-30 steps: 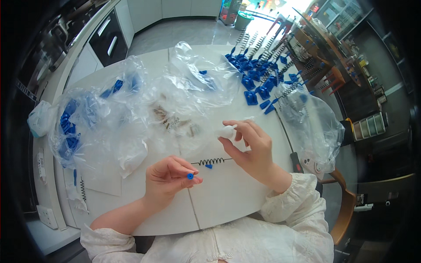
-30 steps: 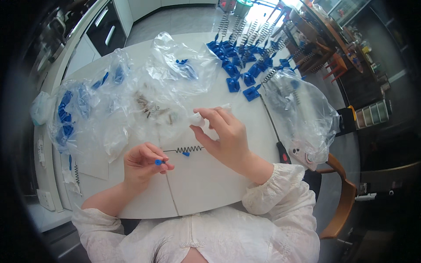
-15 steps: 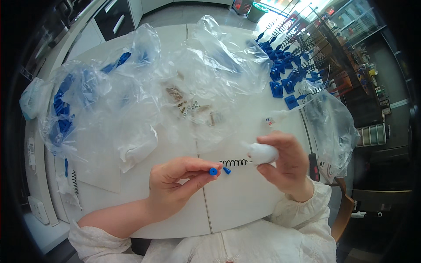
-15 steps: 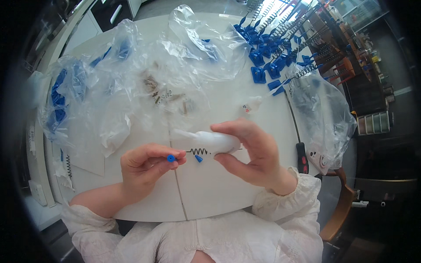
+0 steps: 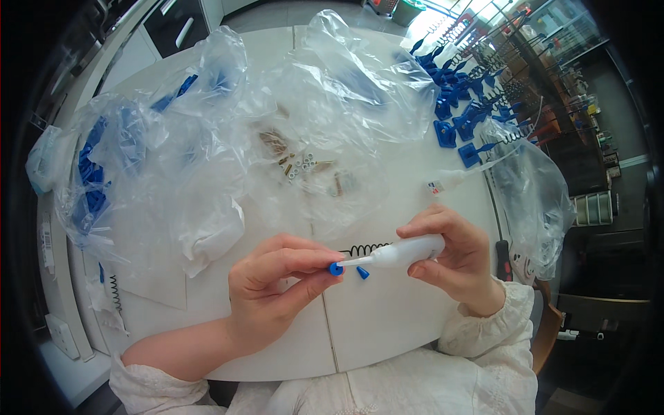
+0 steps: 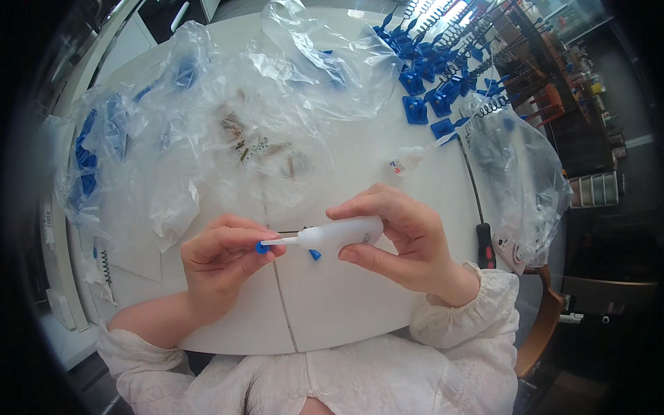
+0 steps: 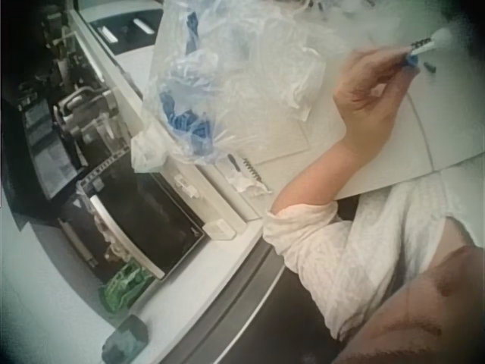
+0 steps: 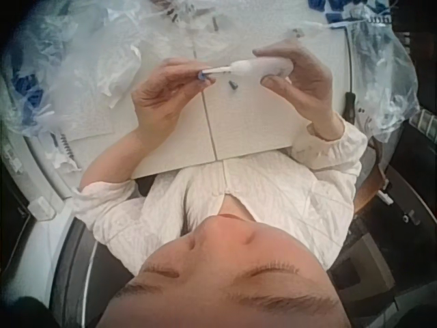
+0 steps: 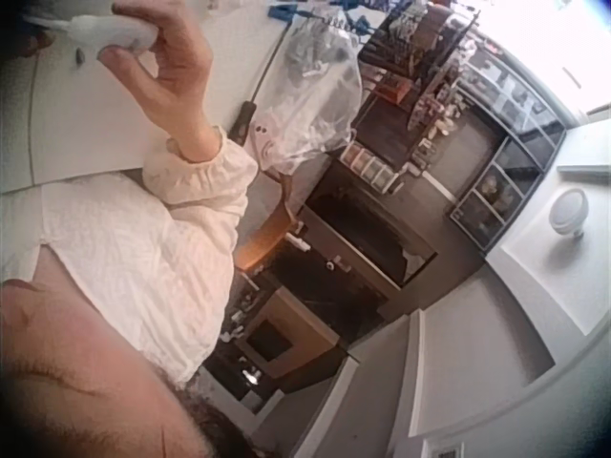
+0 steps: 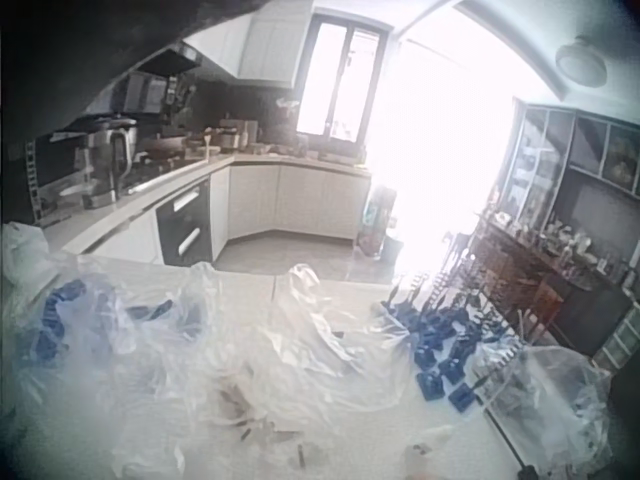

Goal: Assemble small blue and white plastic components using a metal rod and adhesive.

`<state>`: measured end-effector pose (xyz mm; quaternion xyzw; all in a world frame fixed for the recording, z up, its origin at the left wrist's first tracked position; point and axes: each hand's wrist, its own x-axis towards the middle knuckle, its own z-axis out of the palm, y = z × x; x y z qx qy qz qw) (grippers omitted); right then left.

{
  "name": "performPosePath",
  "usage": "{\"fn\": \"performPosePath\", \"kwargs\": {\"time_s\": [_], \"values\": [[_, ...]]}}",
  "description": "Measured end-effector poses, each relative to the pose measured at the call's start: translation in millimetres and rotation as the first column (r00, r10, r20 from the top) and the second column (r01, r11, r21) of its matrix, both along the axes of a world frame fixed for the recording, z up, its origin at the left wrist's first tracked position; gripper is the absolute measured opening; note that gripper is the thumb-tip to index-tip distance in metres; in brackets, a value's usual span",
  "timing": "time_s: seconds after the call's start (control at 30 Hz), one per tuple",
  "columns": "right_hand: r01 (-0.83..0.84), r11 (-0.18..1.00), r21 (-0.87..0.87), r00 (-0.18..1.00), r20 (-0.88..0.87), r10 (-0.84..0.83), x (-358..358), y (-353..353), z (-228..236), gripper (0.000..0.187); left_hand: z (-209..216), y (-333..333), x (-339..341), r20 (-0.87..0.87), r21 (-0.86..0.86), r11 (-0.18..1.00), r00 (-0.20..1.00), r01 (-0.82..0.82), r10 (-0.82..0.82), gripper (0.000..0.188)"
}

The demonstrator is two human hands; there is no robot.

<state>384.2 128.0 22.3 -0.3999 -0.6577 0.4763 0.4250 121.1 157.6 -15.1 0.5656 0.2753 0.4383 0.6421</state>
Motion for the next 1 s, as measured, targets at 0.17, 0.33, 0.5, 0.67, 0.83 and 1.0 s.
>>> {"fn": "performPosePath", "kwargs": {"time_s": [0.17, 0.33, 0.5, 0.67, 0.83, 1.0], "values": [[0.052, 0.999, -0.013, 0.997, -0.061, -0.053, 1, 1, -1, 0.041, 2, 0, 0, -0.023, -0.018, 1.000, 1.000, 0.015, -0.015, 0.020], [0.054, 0.998, 0.036, 0.998, 0.024, -0.055, 2, -1, 6, 0.041, 5, 2, 2, -0.082, 0.005, 1.000, 0.997, 0.003, -0.003, 0.020], [0.064, 0.982, 0.178, 0.989, 0.119, -0.086, 0, -1, 9, 0.040, 4, 2, 1, -0.102, 0.009, 1.000, 0.995, 0.011, -0.011, 0.020], [0.049, 0.977, 0.209, 0.979, 0.185, -0.089, 0, -1, 12, 0.041, 3, 2, 0, -0.100, 0.012, 1.000, 0.995, 0.008, -0.007, 0.020], [0.060, 0.975, 0.215, 0.977, 0.187, -0.101, -1, -2, 13, 0.041, 3, 2, 1, -0.099, 0.030, 0.999, 0.995, 0.011, -0.008, 0.021], [0.048, 0.970, 0.237, 0.970, 0.221, -0.101, -1, -2, 13, 0.041, 4, 2, 1, -0.120, 0.047, 0.999, 0.993, 0.008, -0.002, 0.021]]}}
